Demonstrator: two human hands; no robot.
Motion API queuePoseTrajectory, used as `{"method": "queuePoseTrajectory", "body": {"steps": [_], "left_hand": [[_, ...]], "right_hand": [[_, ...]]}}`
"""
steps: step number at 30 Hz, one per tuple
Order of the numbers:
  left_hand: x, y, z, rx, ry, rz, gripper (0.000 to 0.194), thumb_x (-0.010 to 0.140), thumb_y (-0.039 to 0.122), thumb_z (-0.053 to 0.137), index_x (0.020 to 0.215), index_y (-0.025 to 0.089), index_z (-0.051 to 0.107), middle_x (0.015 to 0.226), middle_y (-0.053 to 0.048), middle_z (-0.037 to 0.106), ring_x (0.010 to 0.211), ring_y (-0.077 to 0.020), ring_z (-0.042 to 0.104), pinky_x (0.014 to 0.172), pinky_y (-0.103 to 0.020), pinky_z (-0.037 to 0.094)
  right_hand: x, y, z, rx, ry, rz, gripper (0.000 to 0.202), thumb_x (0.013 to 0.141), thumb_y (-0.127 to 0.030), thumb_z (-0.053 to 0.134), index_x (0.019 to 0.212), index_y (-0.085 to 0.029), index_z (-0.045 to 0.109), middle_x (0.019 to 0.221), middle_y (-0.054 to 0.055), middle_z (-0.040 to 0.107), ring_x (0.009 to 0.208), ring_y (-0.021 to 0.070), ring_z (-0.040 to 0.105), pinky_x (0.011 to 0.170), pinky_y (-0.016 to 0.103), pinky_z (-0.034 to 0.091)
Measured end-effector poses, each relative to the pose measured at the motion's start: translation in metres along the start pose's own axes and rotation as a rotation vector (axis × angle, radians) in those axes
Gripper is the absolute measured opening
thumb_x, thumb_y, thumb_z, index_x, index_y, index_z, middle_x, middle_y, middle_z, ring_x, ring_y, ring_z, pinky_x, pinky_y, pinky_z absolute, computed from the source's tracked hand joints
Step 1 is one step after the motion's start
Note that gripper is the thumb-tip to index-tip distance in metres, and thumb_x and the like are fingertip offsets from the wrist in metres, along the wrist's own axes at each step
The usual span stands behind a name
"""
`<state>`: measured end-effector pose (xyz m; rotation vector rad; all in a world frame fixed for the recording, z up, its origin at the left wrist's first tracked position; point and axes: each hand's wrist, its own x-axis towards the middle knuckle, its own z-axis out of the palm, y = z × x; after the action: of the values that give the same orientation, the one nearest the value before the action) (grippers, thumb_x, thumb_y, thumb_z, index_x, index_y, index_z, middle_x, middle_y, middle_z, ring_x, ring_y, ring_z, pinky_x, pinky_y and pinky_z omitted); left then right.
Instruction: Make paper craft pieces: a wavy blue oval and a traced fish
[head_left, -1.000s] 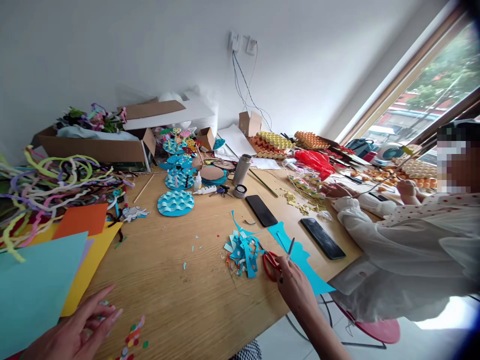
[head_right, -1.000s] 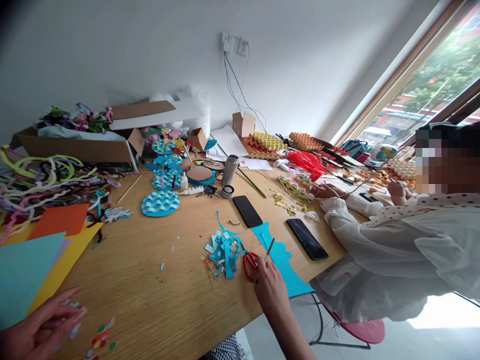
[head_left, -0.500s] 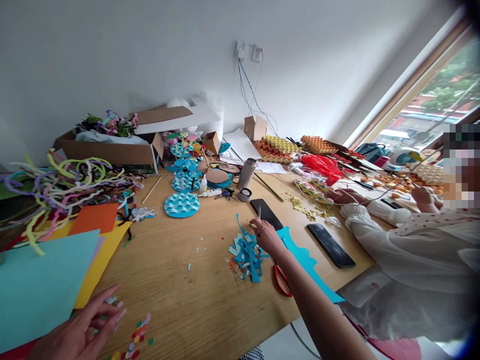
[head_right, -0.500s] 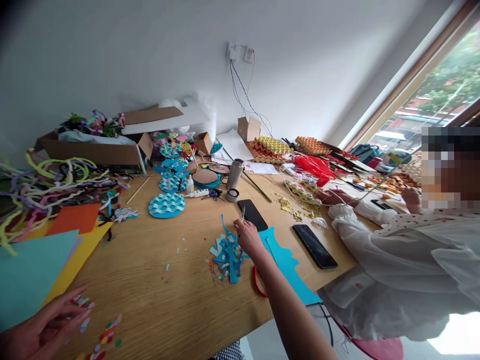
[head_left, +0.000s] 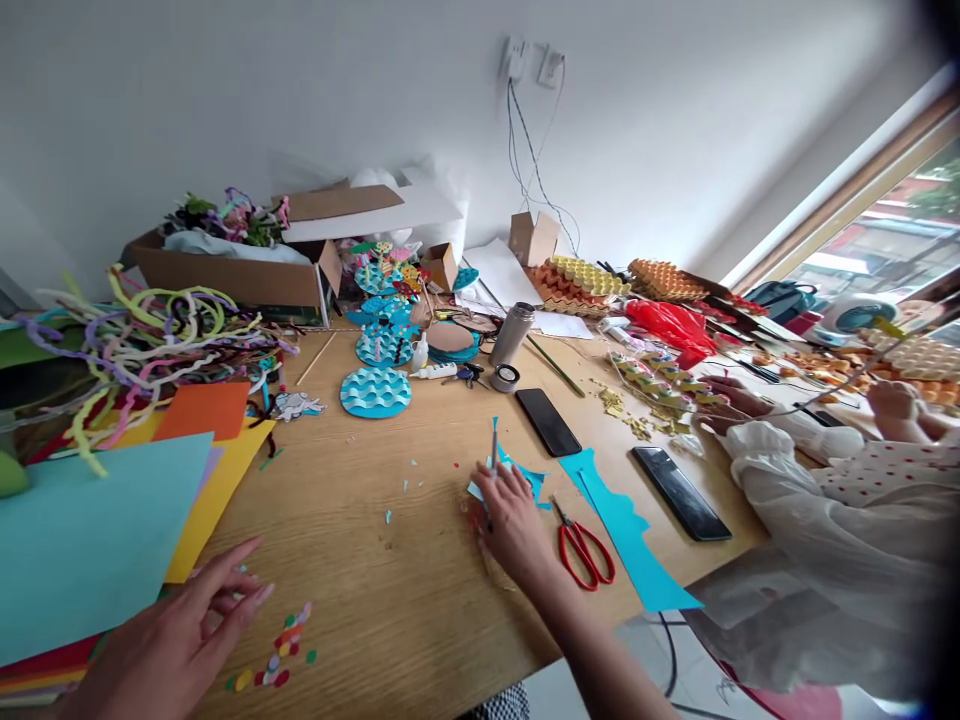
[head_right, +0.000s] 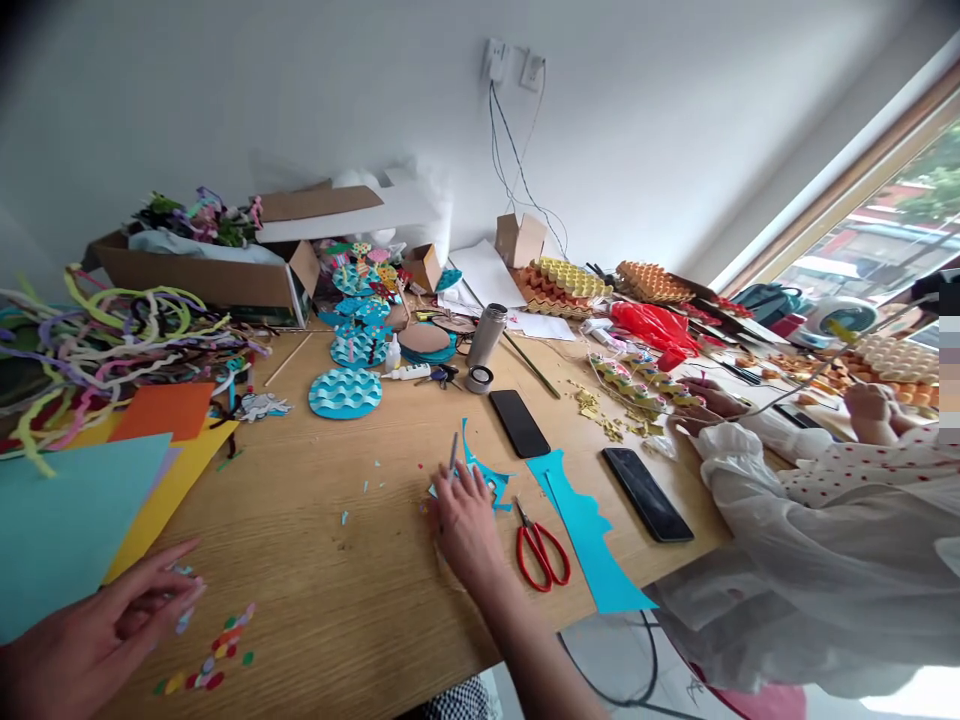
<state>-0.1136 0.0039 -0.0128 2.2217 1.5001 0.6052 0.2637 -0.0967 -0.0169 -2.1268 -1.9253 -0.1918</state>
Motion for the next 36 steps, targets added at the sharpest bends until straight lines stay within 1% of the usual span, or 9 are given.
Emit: {"method": "queuePoseTrajectory", "body": {"steps": [5, 11, 15, 18, 21, 24, 27, 30, 36], "left_hand": [[-0.003, 0.013, -0.011, -0.124, -0.071, -0.022, 0.054, 0.075, 0.065, 0.05, 0.116, 0.03, 0.058, 0.083, 0.004, 0.075, 0.064, -0.0134, 0.07, 0.058, -0.019, 0.056], [-0.011, 0.007, -0.016, -0.115, -0.053, -0.048, 0.052, 0.076, 0.062, 0.052, 0.114, 0.027, 0.059, 0.081, 0.003, 0.075, 0.065, -0.015, 0.07, 0.059, -0.02, 0.057], [-0.01, 0.012, -0.017, -0.132, -0.05, -0.044, 0.05, 0.077, 0.06, 0.051, 0.113, 0.025, 0.06, 0.08, 0.001, 0.075, 0.062, -0.0164, 0.07, 0.058, -0.023, 0.057], [-0.009, 0.018, -0.019, -0.133, -0.065, -0.04, 0.048, 0.079, 0.057, 0.05, 0.113, 0.024, 0.059, 0.083, 0.0, 0.075, 0.065, -0.0161, 0.07, 0.06, -0.023, 0.057], [-0.011, 0.021, -0.02, -0.13, -0.063, -0.032, 0.048, 0.08, 0.057, 0.049, 0.114, 0.025, 0.059, 0.085, 0.0, 0.075, 0.067, -0.0151, 0.07, 0.06, -0.022, 0.057], [-0.014, 0.018, -0.02, -0.135, -0.019, -0.027, 0.051, 0.078, 0.061, 0.05, 0.112, 0.026, 0.06, 0.082, 0.002, 0.075, 0.065, -0.0144, 0.07, 0.057, -0.02, 0.056], [-0.016, 0.011, -0.019, -0.135, 0.021, -0.046, 0.052, 0.075, 0.064, 0.052, 0.11, 0.027, 0.061, 0.078, 0.003, 0.075, 0.061, -0.0141, 0.069, 0.055, -0.019, 0.055], [-0.018, 0.007, -0.017, -0.143, 0.022, -0.08, 0.05, 0.075, 0.064, 0.051, 0.109, 0.028, 0.061, 0.076, 0.004, 0.074, 0.059, -0.0142, 0.069, 0.052, -0.019, 0.055], [-0.016, 0.001, -0.017, -0.173, -0.01, -0.05, 0.046, 0.078, 0.059, 0.052, 0.111, 0.028, 0.06, 0.079, 0.003, 0.075, 0.063, -0.0146, 0.07, 0.057, -0.02, 0.056]], "right_hand": [[0.002, -0.026, 0.019, -0.008, -0.023, -0.038, 0.029, 0.094, -0.023, 0.042, 0.118, -0.017, 0.058, 0.129, 0.012, 0.058, 0.127, 0.0281, 0.045, 0.111, 0.054, 0.021], [-0.021, 0.008, 0.012, -0.071, -0.001, -0.038, 0.029, 0.087, -0.004, 0.042, 0.104, -0.017, 0.062, 0.125, 0.01, 0.061, 0.13, 0.0285, 0.041, 0.112, 0.056, 0.017], [-0.02, 0.008, 0.009, -0.039, 0.083, -0.024, 0.019, 0.09, -0.013, 0.046, 0.102, -0.015, 0.06, 0.127, 0.015, 0.059, 0.132, 0.031, 0.037, 0.11, 0.058, 0.022], [-0.006, -0.027, 0.011, 0.158, 0.076, -0.023, 0.025, 0.09, -0.02, 0.047, 0.113, -0.014, 0.054, 0.135, 0.017, 0.051, 0.134, 0.0279, 0.036, 0.11, 0.053, 0.029], [0.012, -0.078, 0.015, 0.437, -0.043, -0.106, 0.043, 0.089, -0.023, 0.047, 0.13, -0.011, 0.04, 0.143, 0.019, 0.041, 0.137, 0.0228, 0.031, 0.11, 0.045, 0.033], [0.025, -0.121, 0.021, 0.577, -0.181, -0.255, 0.064, 0.087, -0.031, 0.052, 0.139, -0.004, 0.027, 0.149, 0.021, 0.029, 0.141, 0.0232, 0.021, 0.112, 0.043, 0.03], [0.032, -0.138, 0.026, 0.572, -0.291, -0.316, 0.077, 0.083, -0.04, 0.057, 0.142, -0.002, 0.026, 0.148, 0.022, 0.03, 0.141, 0.0259, 0.02, 0.115, 0.044, 0.024], [0.029, -0.126, 0.028, 0.511, -0.304, -0.294, 0.081, 0.082, -0.043, 0.059, 0.144, -0.003, 0.024, 0.148, 0.022, 0.031, 0.141, 0.0265, 0.021, 0.116, 0.045, 0.022], [-0.013, -0.062, 0.025, 0.284, -0.152, -0.047, 0.073, 0.088, -0.04, 0.052, 0.145, -0.006, 0.023, 0.148, 0.022, 0.031, 0.139, 0.0281, 0.025, 0.111, 0.05, 0.031]]}}
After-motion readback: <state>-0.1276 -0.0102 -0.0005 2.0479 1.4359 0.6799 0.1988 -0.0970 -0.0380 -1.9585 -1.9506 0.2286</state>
